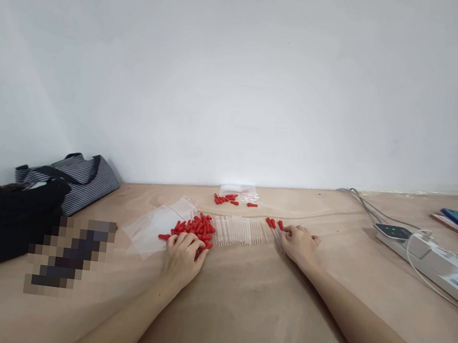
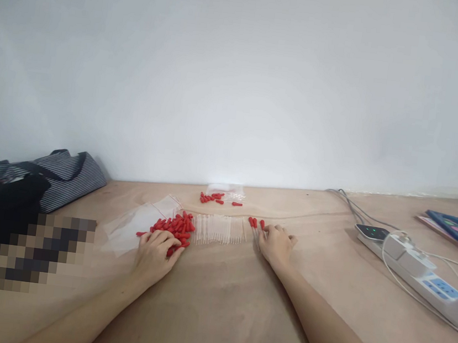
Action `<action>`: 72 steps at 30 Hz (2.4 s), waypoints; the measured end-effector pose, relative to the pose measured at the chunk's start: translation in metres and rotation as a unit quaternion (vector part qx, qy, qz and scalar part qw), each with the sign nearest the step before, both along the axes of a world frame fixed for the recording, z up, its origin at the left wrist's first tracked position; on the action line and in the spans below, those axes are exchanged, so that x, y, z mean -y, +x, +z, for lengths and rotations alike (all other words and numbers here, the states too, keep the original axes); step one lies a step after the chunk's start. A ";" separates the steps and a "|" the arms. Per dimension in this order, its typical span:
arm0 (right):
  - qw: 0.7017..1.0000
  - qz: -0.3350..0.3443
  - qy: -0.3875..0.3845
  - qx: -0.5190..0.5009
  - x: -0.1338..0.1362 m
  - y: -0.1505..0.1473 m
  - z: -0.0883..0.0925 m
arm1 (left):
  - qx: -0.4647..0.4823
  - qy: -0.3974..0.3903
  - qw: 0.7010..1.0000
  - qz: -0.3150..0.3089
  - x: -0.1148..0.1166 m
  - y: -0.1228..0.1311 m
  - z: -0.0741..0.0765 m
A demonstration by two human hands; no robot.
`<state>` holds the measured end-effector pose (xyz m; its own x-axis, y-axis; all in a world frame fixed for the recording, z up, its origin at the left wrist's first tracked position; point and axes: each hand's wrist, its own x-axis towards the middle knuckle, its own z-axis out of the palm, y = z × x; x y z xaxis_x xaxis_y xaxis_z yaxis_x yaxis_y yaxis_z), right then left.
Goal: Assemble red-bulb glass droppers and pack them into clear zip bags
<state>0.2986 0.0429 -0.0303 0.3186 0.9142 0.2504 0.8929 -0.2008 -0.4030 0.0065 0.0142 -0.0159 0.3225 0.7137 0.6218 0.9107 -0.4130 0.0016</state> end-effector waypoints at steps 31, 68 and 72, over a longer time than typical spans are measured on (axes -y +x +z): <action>0.908 0.400 0.125 -0.001 0.045 -0.046 -0.006 | 0.072 -0.150 0.974 -0.152 0.010 0.031 -0.007; 0.898 0.412 0.147 -0.046 0.052 -0.066 -0.010 | 0.089 -0.078 0.980 -0.161 0.012 0.032 -0.006; 0.896 0.415 0.150 -0.053 0.053 -0.065 -0.009 | 0.086 -0.079 0.977 -0.176 0.014 0.034 -0.005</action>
